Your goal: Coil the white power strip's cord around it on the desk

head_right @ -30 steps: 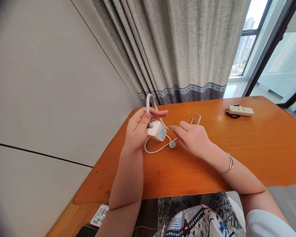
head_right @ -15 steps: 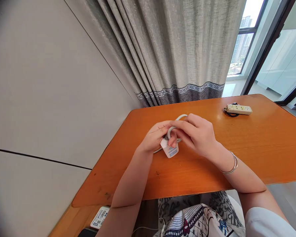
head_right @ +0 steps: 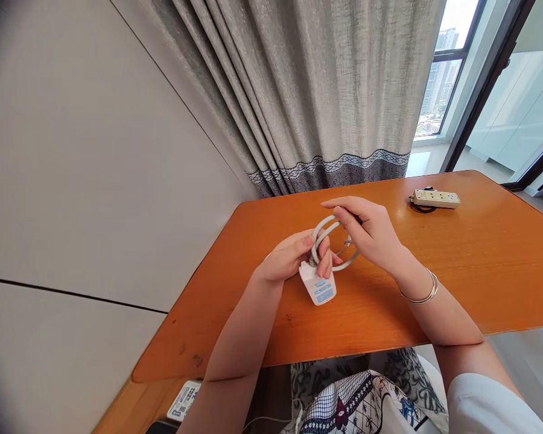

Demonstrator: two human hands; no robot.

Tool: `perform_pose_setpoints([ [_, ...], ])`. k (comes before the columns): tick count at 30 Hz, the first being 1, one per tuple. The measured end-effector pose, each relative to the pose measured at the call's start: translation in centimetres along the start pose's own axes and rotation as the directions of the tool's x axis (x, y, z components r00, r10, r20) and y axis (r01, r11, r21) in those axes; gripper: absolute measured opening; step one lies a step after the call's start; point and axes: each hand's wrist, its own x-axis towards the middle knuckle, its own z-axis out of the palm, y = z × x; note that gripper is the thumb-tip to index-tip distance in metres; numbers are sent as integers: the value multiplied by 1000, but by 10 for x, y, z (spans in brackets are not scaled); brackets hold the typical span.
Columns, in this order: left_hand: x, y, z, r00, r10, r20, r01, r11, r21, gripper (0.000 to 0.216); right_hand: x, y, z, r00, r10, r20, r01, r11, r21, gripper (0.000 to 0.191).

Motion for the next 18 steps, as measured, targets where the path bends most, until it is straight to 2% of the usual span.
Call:
perform_pose_setpoints([
  [3, 2, -2, -1, 999, -25, 42, 28, 997, -71, 47, -1, -1, 2, 999, 20, -28, -19, 1000, 13, 26],
  [10, 2, -1, 1, 991, -13, 131, 38, 982, -187, 43, -2, 1, 6, 998, -39, -54, 42, 998, 52, 23],
  [18, 5, -7, 3, 990, 24, 142, 11, 970, -243, 41, 1, 2, 2, 995, -88, -43, 88, 996, 0, 22],
])
